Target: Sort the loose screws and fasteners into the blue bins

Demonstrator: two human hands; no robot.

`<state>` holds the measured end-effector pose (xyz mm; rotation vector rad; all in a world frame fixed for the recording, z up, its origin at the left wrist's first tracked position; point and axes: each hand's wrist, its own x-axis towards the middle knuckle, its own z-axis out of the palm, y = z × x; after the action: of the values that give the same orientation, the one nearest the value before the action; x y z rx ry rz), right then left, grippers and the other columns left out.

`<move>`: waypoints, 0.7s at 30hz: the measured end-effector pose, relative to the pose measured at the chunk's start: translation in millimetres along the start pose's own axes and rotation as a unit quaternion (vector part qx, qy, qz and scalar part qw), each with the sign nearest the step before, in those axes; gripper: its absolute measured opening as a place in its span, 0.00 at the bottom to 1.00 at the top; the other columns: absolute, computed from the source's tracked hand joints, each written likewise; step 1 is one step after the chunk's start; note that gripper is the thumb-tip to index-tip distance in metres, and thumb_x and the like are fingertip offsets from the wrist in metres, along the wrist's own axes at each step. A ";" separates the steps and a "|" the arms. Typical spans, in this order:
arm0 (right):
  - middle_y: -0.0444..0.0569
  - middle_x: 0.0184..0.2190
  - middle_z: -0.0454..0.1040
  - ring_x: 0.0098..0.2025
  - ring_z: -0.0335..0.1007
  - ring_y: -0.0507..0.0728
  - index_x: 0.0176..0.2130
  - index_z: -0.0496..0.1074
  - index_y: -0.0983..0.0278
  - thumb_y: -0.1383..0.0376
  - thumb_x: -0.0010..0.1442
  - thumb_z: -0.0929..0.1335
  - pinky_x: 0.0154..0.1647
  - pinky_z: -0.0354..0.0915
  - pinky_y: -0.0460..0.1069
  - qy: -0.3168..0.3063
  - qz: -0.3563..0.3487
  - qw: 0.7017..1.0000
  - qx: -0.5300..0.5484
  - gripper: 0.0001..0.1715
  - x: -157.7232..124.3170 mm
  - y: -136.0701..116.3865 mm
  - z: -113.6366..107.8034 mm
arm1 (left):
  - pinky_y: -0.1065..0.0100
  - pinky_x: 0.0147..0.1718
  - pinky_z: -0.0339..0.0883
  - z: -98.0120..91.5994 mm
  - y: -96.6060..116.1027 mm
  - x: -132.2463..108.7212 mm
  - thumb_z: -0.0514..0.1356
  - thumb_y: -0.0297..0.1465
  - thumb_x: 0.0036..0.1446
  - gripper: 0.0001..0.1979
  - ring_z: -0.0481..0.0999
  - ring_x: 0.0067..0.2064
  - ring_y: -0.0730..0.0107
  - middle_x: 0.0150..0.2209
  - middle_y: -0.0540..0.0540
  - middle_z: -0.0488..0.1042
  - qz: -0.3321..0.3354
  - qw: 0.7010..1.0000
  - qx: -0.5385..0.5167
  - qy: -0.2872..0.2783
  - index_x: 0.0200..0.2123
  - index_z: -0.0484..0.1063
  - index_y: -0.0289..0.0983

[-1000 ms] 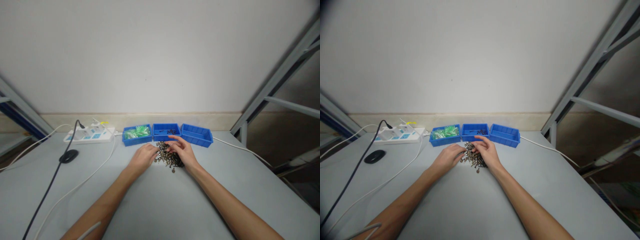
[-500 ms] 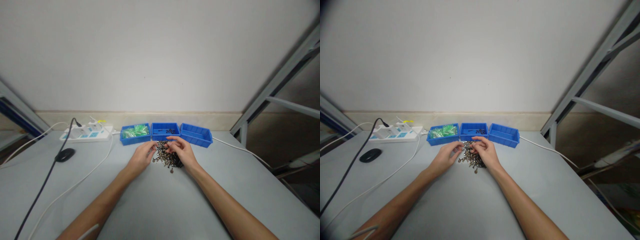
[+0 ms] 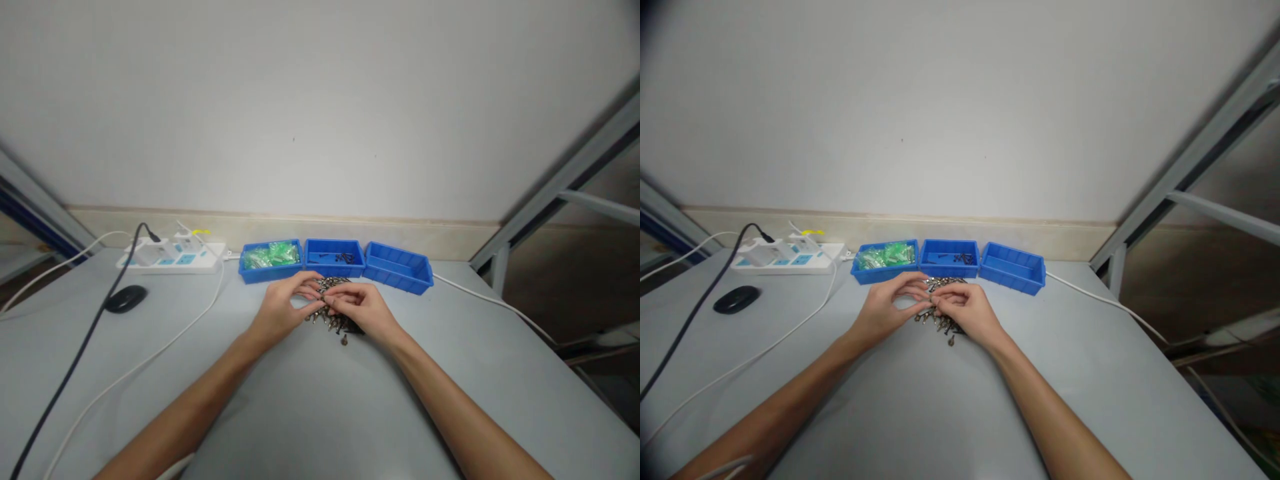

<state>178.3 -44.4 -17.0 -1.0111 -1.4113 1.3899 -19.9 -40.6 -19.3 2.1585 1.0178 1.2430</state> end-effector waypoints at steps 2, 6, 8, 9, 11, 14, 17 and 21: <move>0.49 0.25 0.80 0.26 0.75 0.54 0.33 0.81 0.65 0.55 0.47 0.77 0.31 0.71 0.49 0.034 -0.001 0.999 -0.006 0.17 5.8 -2.1 -3.3 | 0.64 0.45 0.76 0.7 -6.9 -1.7 0.65 0.28 0.58 0.15 0.80 0.42 0.67 0.43 0.44 0.80 0.027 0.997 0.061 -0.033 0.49 0.72 0.35; 0.51 0.32 0.82 0.35 0.79 0.58 0.39 0.80 0.65 0.56 0.46 0.78 0.44 0.73 0.53 0.157 -0.035 0.985 0.062 0.22 21.9 -8.9 -8.5 | 0.53 0.55 0.68 1.6 -19.0 -4.0 0.55 0.24 0.64 0.16 0.71 0.53 0.59 0.53 0.41 0.76 0.099 0.968 0.211 -0.097 0.54 0.71 0.35; 0.54 0.43 0.81 0.45 0.79 0.59 0.47 0.78 0.63 0.57 0.47 0.78 0.53 0.70 0.55 0.183 -0.053 0.975 0.114 0.27 27.6 -11.3 -10.0 | 0.53 0.53 0.68 2.3 -21.4 -3.3 0.53 0.22 0.64 0.18 0.68 0.53 0.56 0.54 0.41 0.75 0.105 0.953 0.261 -0.111 0.56 0.70 0.35; 0.54 0.48 0.80 0.48 0.78 0.60 0.50 0.76 0.62 0.58 0.48 0.78 0.55 0.69 0.55 0.183 -0.055 0.973 0.130 0.30 28.7 -11.9 -10.9 | 0.53 0.51 0.69 2.6 -21.7 -2.5 0.53 0.22 0.64 0.18 0.67 0.53 0.55 0.54 0.42 0.76 0.105 0.947 0.281 -0.117 0.55 0.71 0.34; 0.55 0.51 0.78 0.49 0.78 0.60 0.54 0.74 0.61 0.58 0.50 0.77 0.55 0.70 0.56 0.175 -0.048 0.974 0.137 0.32 27.2 -11.9 -13.1 | 0.53 0.49 0.69 2.7 -21.1 -0.3 0.54 0.21 0.63 0.17 0.67 0.51 0.54 0.52 0.41 0.77 0.105 0.936 0.312 -0.129 0.54 0.72 0.34; 0.55 0.48 0.79 0.43 0.80 0.59 0.52 0.74 0.61 0.58 0.51 0.76 0.51 0.72 0.56 0.168 -0.034 0.979 0.110 0.29 18.6 -10.0 -18.0 | 0.54 0.47 0.68 1.3 -19.3 2.8 0.55 0.23 0.64 0.13 0.67 0.49 0.55 0.50 0.41 0.77 0.111 0.926 0.335 -0.135 0.48 0.76 0.34; 0.55 0.44 0.81 0.38 0.80 0.58 0.47 0.76 0.63 0.57 0.52 0.75 0.45 0.73 0.55 0.175 -0.030 0.981 0.083 0.23 10.1 -7.8 -22.7 | 0.56 0.46 0.68 -0.5 -18.9 3.7 0.56 0.26 0.65 0.10 0.68 0.48 0.56 0.46 0.41 0.78 0.118 0.924 0.340 -0.127 0.41 0.78 0.35; 0.54 0.41 0.82 0.35 0.79 0.57 0.44 0.77 0.63 0.57 0.52 0.74 0.41 0.73 0.53 0.183 -0.022 0.981 0.067 0.20 6.4 -7.3 -23.4 | 0.57 0.45 0.69 -0.7 -19.9 1.5 0.57 0.27 0.64 0.09 0.68 0.45 0.58 0.41 0.41 0.77 0.109 0.933 0.329 -0.101 0.36 0.78 0.34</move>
<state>199.2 -32.1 -9.8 -1.0768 -1.0483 1.1775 -27.4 -26.9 -31.7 2.9042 1.2558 0.7989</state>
